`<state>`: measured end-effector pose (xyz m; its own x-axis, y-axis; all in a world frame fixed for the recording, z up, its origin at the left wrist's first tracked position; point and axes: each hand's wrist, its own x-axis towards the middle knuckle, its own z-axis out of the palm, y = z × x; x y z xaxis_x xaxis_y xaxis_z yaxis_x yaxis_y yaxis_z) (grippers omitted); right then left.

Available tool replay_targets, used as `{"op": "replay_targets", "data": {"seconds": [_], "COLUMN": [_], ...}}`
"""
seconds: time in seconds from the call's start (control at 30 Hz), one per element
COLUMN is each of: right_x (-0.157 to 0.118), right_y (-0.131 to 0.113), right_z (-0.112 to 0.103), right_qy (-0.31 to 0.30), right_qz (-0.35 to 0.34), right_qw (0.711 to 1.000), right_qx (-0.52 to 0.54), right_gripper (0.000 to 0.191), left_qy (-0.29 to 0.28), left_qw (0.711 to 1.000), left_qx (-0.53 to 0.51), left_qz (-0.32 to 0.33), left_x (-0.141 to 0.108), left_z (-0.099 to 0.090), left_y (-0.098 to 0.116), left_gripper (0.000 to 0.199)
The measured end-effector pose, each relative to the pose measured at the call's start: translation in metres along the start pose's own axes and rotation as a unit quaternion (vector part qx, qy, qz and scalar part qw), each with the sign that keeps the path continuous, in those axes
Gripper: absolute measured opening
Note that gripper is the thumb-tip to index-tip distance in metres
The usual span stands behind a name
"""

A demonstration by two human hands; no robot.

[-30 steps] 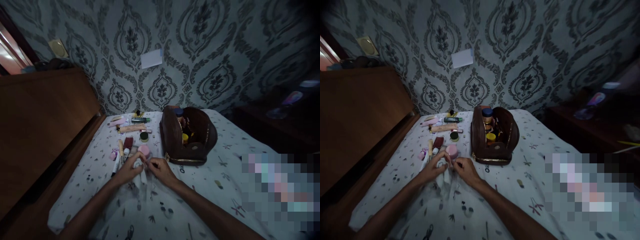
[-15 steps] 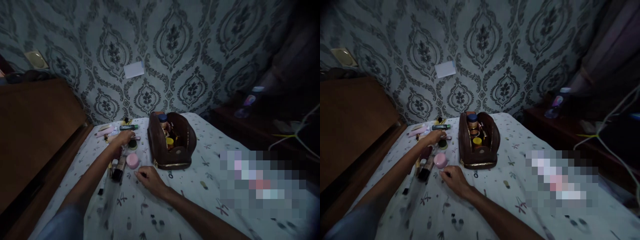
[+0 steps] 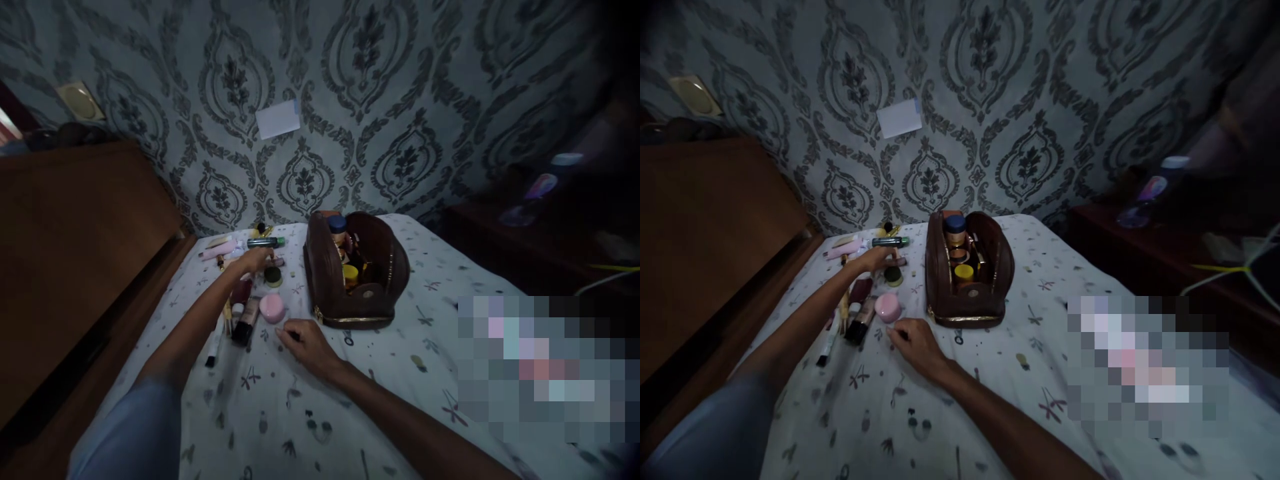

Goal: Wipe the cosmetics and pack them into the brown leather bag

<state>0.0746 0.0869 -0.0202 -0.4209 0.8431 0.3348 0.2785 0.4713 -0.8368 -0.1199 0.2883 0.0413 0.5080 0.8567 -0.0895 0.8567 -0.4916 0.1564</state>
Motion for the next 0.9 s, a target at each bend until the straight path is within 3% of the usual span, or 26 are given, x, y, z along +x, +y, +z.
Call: {"op": "replay_targets", "data": {"seconds": [0.17, 0.3, 0.43, 0.57, 0.73, 0.9], "right_x": [0.001, 0.001, 0.000, 0.000, -0.001, -0.002], "right_y": [0.001, 0.000, 0.001, 0.002, 0.001, -0.003], "right_z": [0.001, 0.000, 0.000, 0.000, 0.001, 0.001], "right_qy": [-0.012, -0.016, -0.019, -0.020, -0.020, -0.019], "right_qz": [-0.004, -0.002, 0.002, 0.005, -0.005, -0.023], "right_qw": [1.000, 1.000, 1.000, 1.000, 1.000, 0.999], "right_qx": [-0.005, -0.005, -0.007, -0.004, -0.010, -0.011], "right_gripper": [0.037, 0.036, 0.035, 0.037, 0.037, 0.034], "left_qy": [-0.034, -0.097, -0.154, -0.161, -0.137, -0.111], "left_qw": [0.999, 0.995, 0.988, 0.981, 0.978, 0.981], "left_qx": [-0.015, -0.039, -0.018, 0.047, 0.078, 0.008], "left_qz": [-0.016, -0.003, -0.026, -0.094, -0.138, -0.156], "left_x": [-0.033, -0.073, -0.112, -0.131, -0.136, -0.161], "left_z": [-0.028, -0.041, -0.030, -0.011, 0.000, 0.006], "left_y": [-0.007, 0.008, 0.036, 0.061, 0.085, 0.098], "left_gripper": [0.028, 0.032, 0.046, 0.065, 0.049, 0.041]}}
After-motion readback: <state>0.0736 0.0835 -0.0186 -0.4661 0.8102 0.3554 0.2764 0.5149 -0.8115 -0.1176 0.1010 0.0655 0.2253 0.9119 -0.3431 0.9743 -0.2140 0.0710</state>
